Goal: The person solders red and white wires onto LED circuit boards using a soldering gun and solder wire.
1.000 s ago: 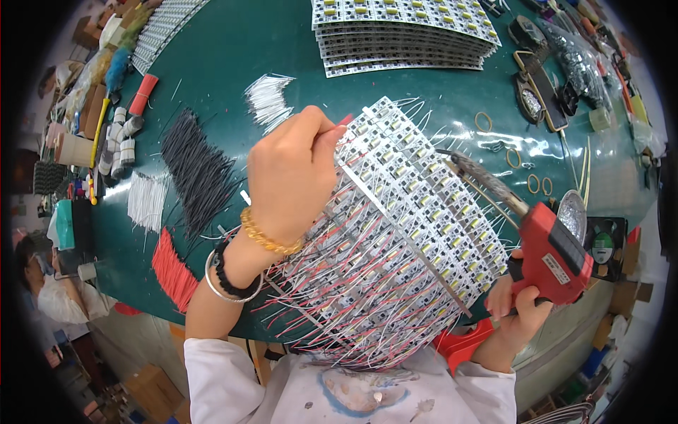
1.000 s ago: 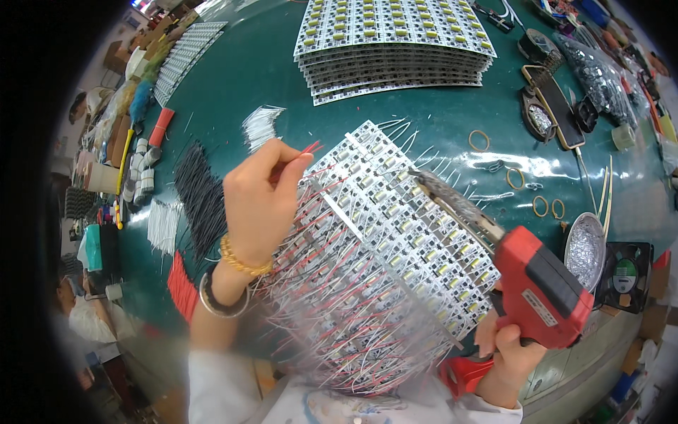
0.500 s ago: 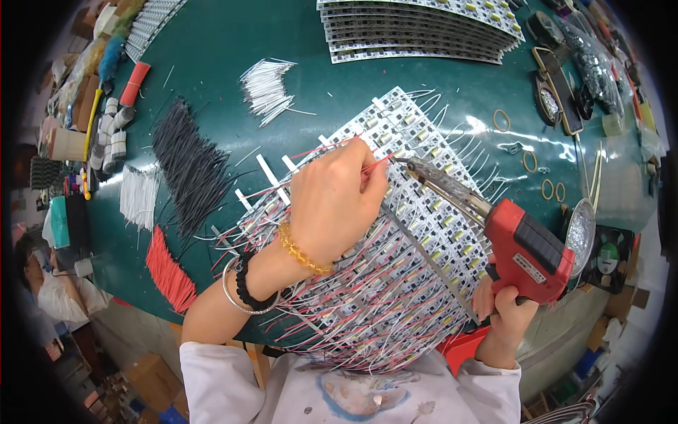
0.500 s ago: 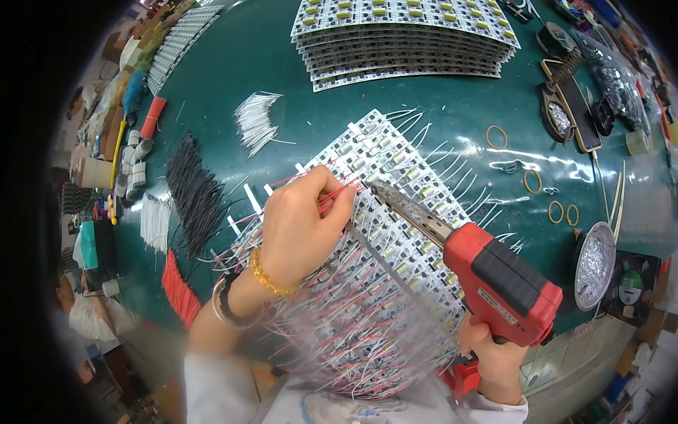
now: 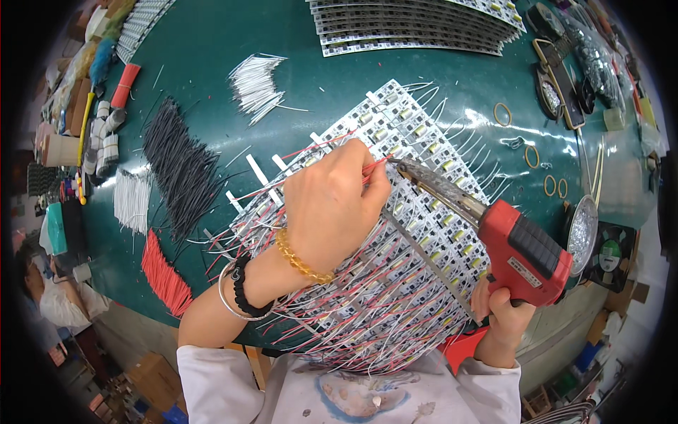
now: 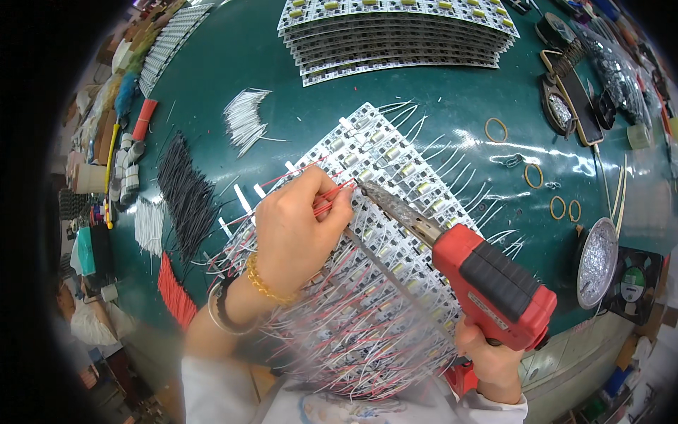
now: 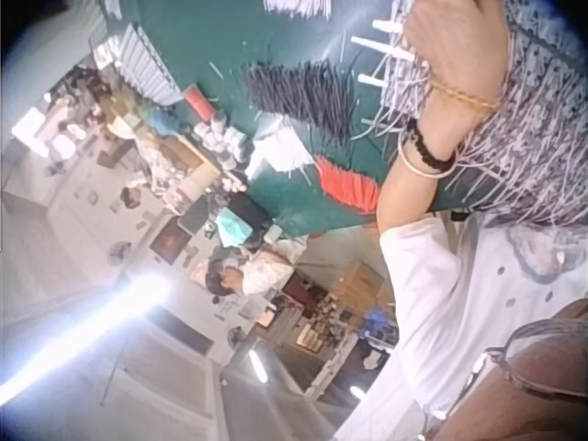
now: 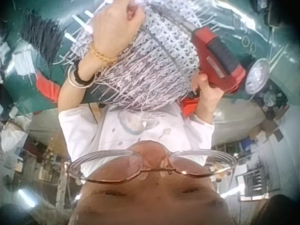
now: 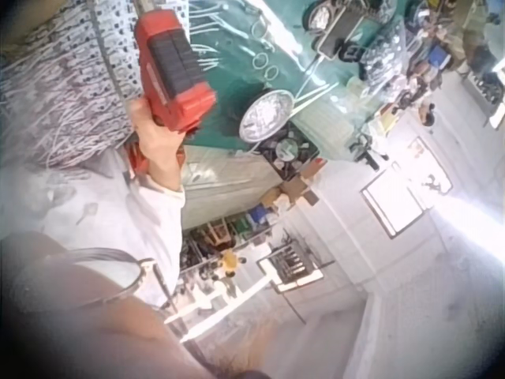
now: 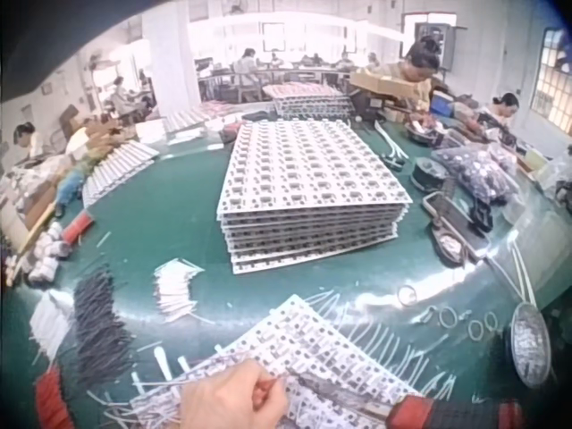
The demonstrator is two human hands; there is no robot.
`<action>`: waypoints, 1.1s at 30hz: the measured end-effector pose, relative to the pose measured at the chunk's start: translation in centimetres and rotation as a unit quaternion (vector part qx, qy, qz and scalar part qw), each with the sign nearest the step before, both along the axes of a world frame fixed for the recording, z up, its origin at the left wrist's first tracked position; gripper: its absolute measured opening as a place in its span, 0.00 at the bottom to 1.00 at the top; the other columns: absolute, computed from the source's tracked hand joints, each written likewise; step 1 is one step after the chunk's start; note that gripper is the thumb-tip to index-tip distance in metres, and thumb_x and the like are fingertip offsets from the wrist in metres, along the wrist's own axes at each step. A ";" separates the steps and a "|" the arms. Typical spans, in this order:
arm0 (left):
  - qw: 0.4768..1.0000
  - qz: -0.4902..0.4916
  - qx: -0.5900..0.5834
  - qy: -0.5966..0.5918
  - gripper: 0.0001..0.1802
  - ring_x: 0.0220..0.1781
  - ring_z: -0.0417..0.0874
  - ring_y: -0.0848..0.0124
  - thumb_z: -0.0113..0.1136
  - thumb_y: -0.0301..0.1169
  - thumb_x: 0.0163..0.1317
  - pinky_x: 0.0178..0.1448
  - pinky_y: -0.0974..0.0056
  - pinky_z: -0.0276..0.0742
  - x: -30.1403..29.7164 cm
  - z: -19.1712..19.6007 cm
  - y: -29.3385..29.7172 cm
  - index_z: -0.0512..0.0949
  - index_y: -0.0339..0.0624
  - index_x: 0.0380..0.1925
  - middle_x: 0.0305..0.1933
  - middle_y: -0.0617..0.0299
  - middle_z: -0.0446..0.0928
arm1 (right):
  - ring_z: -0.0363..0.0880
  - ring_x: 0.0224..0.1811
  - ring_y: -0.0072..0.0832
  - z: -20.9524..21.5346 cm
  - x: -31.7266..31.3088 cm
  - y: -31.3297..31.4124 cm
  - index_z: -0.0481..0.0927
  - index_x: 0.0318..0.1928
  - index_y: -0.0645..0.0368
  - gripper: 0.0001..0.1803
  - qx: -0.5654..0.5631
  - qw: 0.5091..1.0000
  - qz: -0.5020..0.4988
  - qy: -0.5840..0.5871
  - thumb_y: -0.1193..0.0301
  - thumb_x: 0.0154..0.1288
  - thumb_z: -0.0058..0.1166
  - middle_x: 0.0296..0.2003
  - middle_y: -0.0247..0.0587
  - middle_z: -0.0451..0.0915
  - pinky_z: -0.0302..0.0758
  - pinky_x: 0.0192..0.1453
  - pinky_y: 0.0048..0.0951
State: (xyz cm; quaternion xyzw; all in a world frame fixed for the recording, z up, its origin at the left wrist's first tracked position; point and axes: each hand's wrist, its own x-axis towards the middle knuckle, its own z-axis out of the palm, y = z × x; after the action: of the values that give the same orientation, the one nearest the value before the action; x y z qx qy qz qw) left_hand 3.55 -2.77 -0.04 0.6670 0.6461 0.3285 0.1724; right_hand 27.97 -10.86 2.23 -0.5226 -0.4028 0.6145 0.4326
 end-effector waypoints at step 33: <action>1.000 0.002 -0.025 -0.005 0.09 0.19 0.78 0.58 0.59 0.31 0.53 0.23 0.58 0.70 -0.2 0.1 0.1 0.73 0.39 0.20 0.19 0.55 0.76 | 0.68 0.13 0.21 0.3 0.4 -1.0 0.68 0.41 0.67 0.27 0.054 0.997 -0.050 -0.019 0.61 0.52 0.67 0.18 0.38 0.72 0.63 0.16 0.22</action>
State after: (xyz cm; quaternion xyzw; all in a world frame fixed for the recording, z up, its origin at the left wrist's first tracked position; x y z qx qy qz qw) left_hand 3.38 -2.66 0.02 0.6594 0.6548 0.3159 0.1913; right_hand 28.33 -11.88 2.57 -0.5293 -0.4170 0.5595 0.4826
